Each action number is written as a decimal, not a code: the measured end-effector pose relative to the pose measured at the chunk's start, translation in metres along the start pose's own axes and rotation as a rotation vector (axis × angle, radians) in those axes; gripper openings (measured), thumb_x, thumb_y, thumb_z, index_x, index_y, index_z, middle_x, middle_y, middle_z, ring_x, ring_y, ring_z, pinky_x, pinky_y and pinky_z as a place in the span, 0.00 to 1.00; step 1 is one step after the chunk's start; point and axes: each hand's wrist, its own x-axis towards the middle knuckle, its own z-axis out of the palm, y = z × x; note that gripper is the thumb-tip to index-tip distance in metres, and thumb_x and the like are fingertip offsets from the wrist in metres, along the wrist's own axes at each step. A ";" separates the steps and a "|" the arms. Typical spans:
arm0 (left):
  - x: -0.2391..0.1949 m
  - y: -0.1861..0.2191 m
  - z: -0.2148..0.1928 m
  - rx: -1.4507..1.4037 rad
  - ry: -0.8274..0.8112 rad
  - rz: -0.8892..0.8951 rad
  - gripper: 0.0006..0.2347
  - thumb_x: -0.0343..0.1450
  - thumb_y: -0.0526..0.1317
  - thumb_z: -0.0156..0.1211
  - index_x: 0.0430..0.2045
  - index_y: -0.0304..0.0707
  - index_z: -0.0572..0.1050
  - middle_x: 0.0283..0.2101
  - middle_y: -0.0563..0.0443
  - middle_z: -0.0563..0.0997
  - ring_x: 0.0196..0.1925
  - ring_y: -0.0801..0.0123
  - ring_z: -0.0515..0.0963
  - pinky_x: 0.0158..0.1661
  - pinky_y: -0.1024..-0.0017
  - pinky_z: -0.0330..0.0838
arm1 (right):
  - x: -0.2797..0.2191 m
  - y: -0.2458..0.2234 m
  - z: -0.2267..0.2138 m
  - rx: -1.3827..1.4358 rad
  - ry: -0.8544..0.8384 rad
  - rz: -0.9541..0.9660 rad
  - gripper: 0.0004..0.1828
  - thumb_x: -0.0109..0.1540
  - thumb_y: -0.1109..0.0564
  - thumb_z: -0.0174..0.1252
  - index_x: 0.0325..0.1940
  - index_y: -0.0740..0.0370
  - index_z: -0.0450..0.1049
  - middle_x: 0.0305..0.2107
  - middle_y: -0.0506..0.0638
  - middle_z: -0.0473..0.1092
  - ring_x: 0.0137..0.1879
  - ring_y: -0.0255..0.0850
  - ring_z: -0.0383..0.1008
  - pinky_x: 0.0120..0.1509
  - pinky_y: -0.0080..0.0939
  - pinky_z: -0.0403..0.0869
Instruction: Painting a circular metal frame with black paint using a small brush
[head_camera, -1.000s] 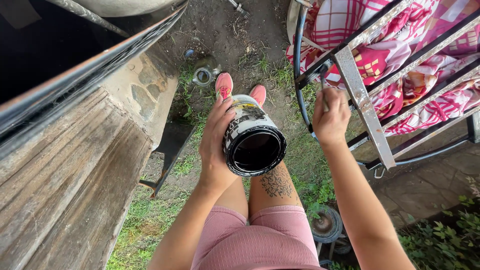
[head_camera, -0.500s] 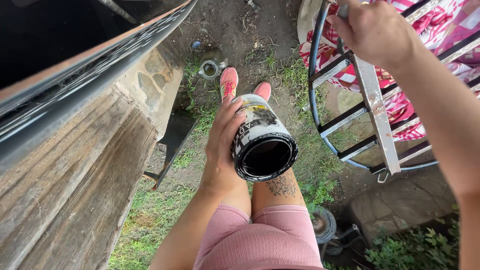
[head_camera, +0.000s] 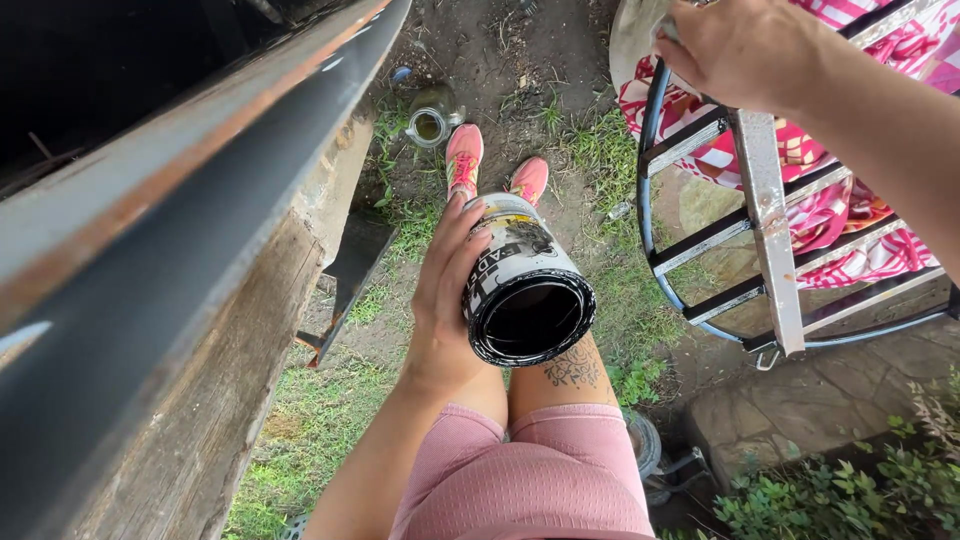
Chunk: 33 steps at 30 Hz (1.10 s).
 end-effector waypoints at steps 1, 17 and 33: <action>0.001 0.000 -0.001 0.001 -0.001 0.001 0.22 0.78 0.39 0.59 0.65 0.37 0.58 0.71 0.35 0.61 0.78 0.37 0.59 0.78 0.41 0.60 | -0.003 -0.012 -0.012 0.001 0.001 0.001 0.24 0.83 0.43 0.36 0.46 0.61 0.69 0.17 0.49 0.73 0.24 0.41 0.80 0.27 0.40 0.82; 0.007 0.007 -0.005 -0.018 0.027 -0.011 0.18 0.79 0.38 0.54 0.62 0.36 0.60 0.69 0.34 0.64 0.76 0.36 0.61 0.76 0.42 0.61 | -0.014 -0.044 -0.007 0.756 -0.044 0.198 0.24 0.81 0.52 0.39 0.36 0.68 0.67 0.21 0.58 0.71 0.22 0.47 0.72 0.17 0.42 0.67; 0.003 0.016 0.000 0.075 0.053 0.034 0.20 0.76 0.42 0.58 0.59 0.31 0.61 0.65 0.28 0.67 0.72 0.32 0.66 0.72 0.41 0.66 | 0.015 -0.038 0.036 0.194 0.190 0.261 0.18 0.75 0.59 0.38 0.47 0.67 0.74 0.27 0.58 0.76 0.25 0.52 0.78 0.21 0.49 0.78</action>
